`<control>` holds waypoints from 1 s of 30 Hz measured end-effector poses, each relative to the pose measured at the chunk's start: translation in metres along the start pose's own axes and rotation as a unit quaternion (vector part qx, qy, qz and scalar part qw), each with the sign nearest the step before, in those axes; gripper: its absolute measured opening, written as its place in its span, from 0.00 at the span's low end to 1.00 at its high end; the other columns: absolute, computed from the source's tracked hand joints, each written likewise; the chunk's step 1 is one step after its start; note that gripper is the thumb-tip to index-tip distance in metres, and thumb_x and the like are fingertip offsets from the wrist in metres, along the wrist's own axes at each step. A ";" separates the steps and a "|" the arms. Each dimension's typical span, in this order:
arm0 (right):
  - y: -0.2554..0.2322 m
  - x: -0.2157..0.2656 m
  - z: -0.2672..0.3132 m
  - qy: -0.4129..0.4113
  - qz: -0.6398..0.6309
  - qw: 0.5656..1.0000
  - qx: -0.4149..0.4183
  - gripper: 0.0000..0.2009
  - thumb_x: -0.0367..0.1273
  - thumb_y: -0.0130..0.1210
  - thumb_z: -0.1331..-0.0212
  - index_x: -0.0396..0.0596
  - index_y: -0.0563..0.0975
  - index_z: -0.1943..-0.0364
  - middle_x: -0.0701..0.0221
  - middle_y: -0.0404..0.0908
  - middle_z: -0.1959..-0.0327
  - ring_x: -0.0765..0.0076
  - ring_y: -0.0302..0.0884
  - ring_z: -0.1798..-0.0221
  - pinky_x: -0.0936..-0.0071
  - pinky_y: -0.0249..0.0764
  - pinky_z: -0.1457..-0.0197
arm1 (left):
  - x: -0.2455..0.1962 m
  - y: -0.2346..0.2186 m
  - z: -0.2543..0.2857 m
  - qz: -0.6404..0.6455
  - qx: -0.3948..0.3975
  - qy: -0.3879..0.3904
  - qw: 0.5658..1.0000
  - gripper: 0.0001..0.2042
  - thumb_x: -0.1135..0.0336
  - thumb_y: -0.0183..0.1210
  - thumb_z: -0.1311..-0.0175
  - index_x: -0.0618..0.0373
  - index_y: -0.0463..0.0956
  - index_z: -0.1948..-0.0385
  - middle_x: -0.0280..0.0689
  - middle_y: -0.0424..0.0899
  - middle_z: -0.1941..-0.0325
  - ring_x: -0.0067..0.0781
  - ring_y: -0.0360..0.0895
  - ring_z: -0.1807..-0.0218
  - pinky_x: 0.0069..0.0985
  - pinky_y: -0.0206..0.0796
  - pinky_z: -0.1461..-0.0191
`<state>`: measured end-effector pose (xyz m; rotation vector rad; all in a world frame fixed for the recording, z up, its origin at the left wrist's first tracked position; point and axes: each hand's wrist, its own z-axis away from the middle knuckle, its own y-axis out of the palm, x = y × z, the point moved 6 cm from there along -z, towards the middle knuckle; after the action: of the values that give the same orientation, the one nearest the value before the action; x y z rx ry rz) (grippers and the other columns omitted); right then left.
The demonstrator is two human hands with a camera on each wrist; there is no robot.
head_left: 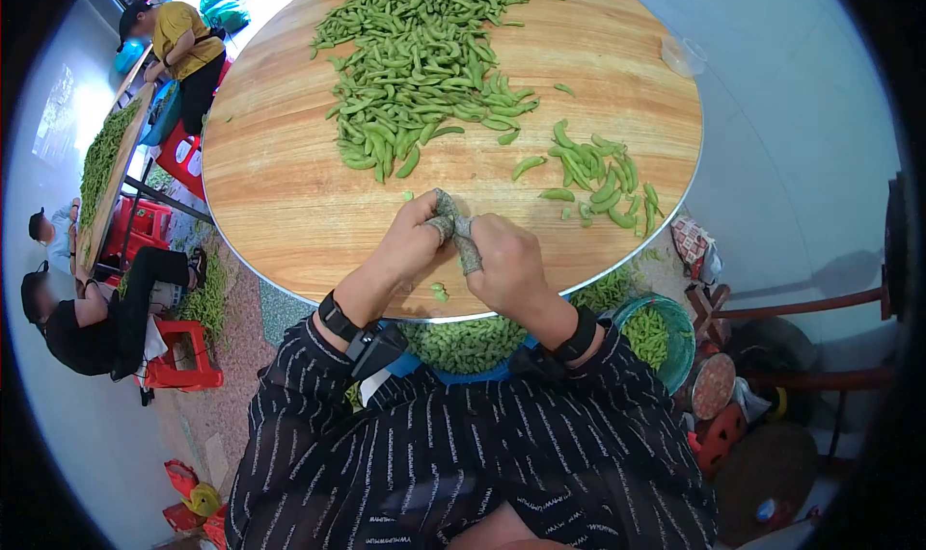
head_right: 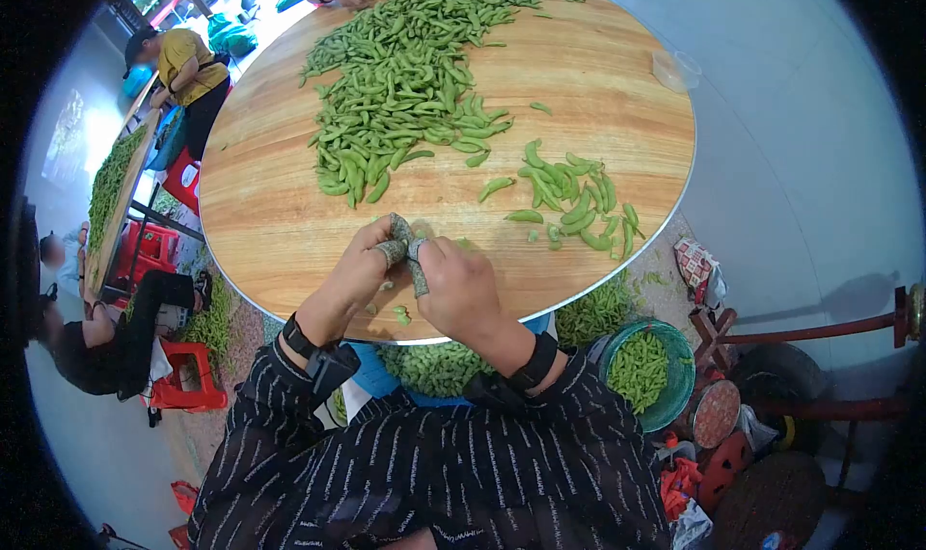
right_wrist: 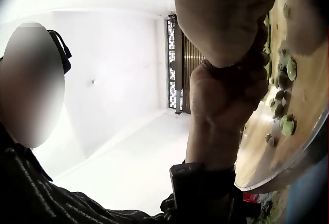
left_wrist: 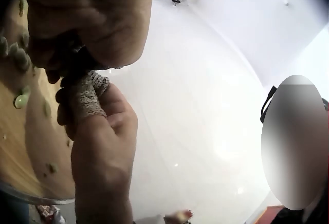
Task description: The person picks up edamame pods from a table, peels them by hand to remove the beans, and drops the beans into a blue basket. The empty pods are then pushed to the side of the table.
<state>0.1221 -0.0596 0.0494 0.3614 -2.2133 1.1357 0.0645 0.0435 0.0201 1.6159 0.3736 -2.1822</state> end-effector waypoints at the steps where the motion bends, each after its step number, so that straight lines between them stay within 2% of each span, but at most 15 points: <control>1: -0.002 -0.002 0.000 0.003 -0.023 0.999 -0.026 0.09 0.23 0.49 0.66 0.41 0.66 0.75 0.58 0.67 0.78 0.48 0.67 0.74 0.58 0.64 0.73 | 0.000 -0.001 0.001 0.001 -0.002 -0.002 1.000 0.09 0.80 0.44 0.50 0.60 0.68 0.68 0.33 0.71 0.77 0.17 0.64 0.74 0.16 0.57 0.73; 3: -0.007 -0.005 -0.002 0.005 -0.047 0.998 -0.052 0.09 0.23 0.48 0.65 0.40 0.66 0.75 0.57 0.68 0.78 0.48 0.67 0.75 0.59 0.64 0.73 | -0.006 0.003 0.004 0.038 0.048 0.016 0.998 0.02 0.74 0.48 0.43 0.57 0.68 0.69 0.29 0.71 0.77 0.16 0.65 0.79 0.12 0.54 0.79; 5: -0.007 -0.017 -0.006 0.103 -0.181 0.978 0.002 0.07 0.22 0.47 0.64 0.38 0.68 0.75 0.55 0.69 0.79 0.47 0.66 0.76 0.63 0.64 0.73 | -0.007 0.001 0.006 0.021 0.037 0.009 0.999 0.04 0.74 0.49 0.44 0.59 0.69 0.68 0.28 0.71 0.79 0.15 0.64 0.80 0.13 0.53 0.79; 7: -0.005 -0.017 -0.006 0.106 -0.201 0.974 -0.003 0.06 0.22 0.46 0.63 0.38 0.68 0.75 0.54 0.69 0.80 0.47 0.66 0.76 0.64 0.64 0.73 | -0.006 -0.001 0.006 0.002 0.035 0.001 0.999 0.05 0.74 0.50 0.44 0.60 0.70 0.67 0.27 0.70 0.81 0.14 0.62 0.81 0.14 0.53 0.79; 9: -0.003 -0.018 -0.002 0.122 -0.214 0.969 -0.022 0.06 0.22 0.46 0.62 0.37 0.68 0.76 0.54 0.69 0.80 0.47 0.66 0.76 0.64 0.63 0.73 | -0.011 -0.007 0.005 -0.074 0.016 0.068 0.995 0.06 0.76 0.51 0.46 0.61 0.72 0.67 0.28 0.72 0.80 0.14 0.64 0.80 0.13 0.54 0.78; 11: 0.003 -0.021 -0.001 0.130 -0.386 0.909 -0.085 0.04 0.23 0.46 0.60 0.37 0.68 0.77 0.52 0.68 0.80 0.45 0.66 0.74 0.63 0.63 0.72 | -0.004 -0.009 0.006 -0.113 0.031 0.077 0.990 0.06 0.77 0.51 0.47 0.62 0.73 0.67 0.28 0.72 0.80 0.13 0.64 0.80 0.13 0.54 0.78; 12: -0.002 -0.023 0.000 0.134 -0.384 0.909 -0.094 0.04 0.23 0.46 0.60 0.37 0.68 0.77 0.52 0.68 0.80 0.45 0.66 0.74 0.63 0.63 0.72 | -0.004 -0.010 0.006 -0.150 0.031 0.091 0.984 0.06 0.77 0.52 0.48 0.63 0.73 0.68 0.28 0.73 0.79 0.13 0.65 0.79 0.13 0.55 0.78; 14: -0.002 -0.017 -0.001 0.125 -0.212 0.969 0.000 0.04 0.23 0.47 0.59 0.36 0.68 0.76 0.53 0.69 0.79 0.45 0.68 0.73 0.64 0.64 0.71 | -0.003 -0.005 0.008 -0.135 0.036 0.079 0.987 0.08 0.79 0.52 0.49 0.63 0.72 0.66 0.29 0.74 0.77 0.14 0.66 0.77 0.14 0.58 0.75; 16: -0.003 -0.010 -0.002 0.097 -0.154 0.983 -0.001 0.05 0.23 0.48 0.61 0.37 0.67 0.76 0.55 0.70 0.78 0.46 0.68 0.72 0.62 0.65 0.70 | -0.008 -0.001 0.010 -0.075 0.012 0.091 0.993 0.08 0.80 0.51 0.49 0.64 0.71 0.65 0.30 0.75 0.73 0.15 0.68 0.73 0.14 0.61 0.71; 18: -0.004 -0.002 0.000 0.019 -0.066 0.996 -0.064 0.05 0.23 0.49 0.62 0.41 0.67 0.77 0.58 0.68 0.78 0.47 0.65 0.74 0.60 0.62 0.73 | -0.003 -0.002 0.007 -0.080 -0.001 0.118 0.990 0.07 0.79 0.50 0.48 0.63 0.71 0.66 0.30 0.74 0.75 0.15 0.68 0.76 0.14 0.60 0.74; 23: -0.006 0.005 0.001 0.001 -0.063 0.994 -0.087 0.05 0.22 0.49 0.63 0.41 0.67 0.78 0.58 0.67 0.80 0.48 0.66 0.74 0.60 0.62 0.73 | 0.001 -0.002 0.002 -0.040 -0.021 0.141 0.989 0.05 0.79 0.48 0.47 0.62 0.71 0.69 0.31 0.74 0.77 0.16 0.68 0.78 0.14 0.60 0.78; 25: -0.008 0.002 0.000 0.007 -0.081 0.993 -0.089 0.05 0.21 0.49 0.61 0.41 0.68 0.77 0.58 0.68 0.79 0.50 0.66 0.75 0.62 0.63 0.73 | 0.003 -0.002 0.001 -0.012 -0.023 0.104 0.994 0.05 0.78 0.47 0.46 0.62 0.70 0.68 0.32 0.74 0.76 0.17 0.69 0.78 0.14 0.60 0.78; 27: -0.008 -0.010 -0.003 0.079 -0.224 0.970 -0.055 0.06 0.21 0.50 0.60 0.39 0.71 0.73 0.61 0.73 0.78 0.55 0.72 0.73 0.67 0.67 0.71 | -0.005 0.004 0.004 0.004 -0.011 0.090 0.996 0.06 0.78 0.48 0.47 0.62 0.70 0.67 0.31 0.74 0.74 0.16 0.69 0.75 0.14 0.61 0.75; 28: -0.004 -0.013 -0.003 0.074 -0.230 0.969 -0.046 0.06 0.21 0.50 0.60 0.39 0.71 0.73 0.61 0.73 0.78 0.55 0.72 0.73 0.67 0.67 0.71 | -0.006 0.005 0.006 0.021 -0.001 0.075 0.997 0.08 0.79 0.49 0.47 0.62 0.70 0.65 0.30 0.75 0.72 0.15 0.69 0.73 0.13 0.61 0.72; 30: 0.010 -0.028 0.000 0.137 -0.399 0.907 -0.014 0.06 0.21 0.48 0.54 0.38 0.73 0.70 0.68 0.75 0.78 0.68 0.72 0.75 0.74 0.67 0.72 | 0.000 -0.003 0.002 0.024 0.005 0.065 0.998 0.08 0.78 0.50 0.47 0.62 0.70 0.65 0.30 0.75 0.73 0.15 0.68 0.74 0.13 0.60 0.73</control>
<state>0.1387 -0.0547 0.0254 0.9269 -1.5700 0.6428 0.0616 0.0454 0.0205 1.7597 0.3578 -2.0540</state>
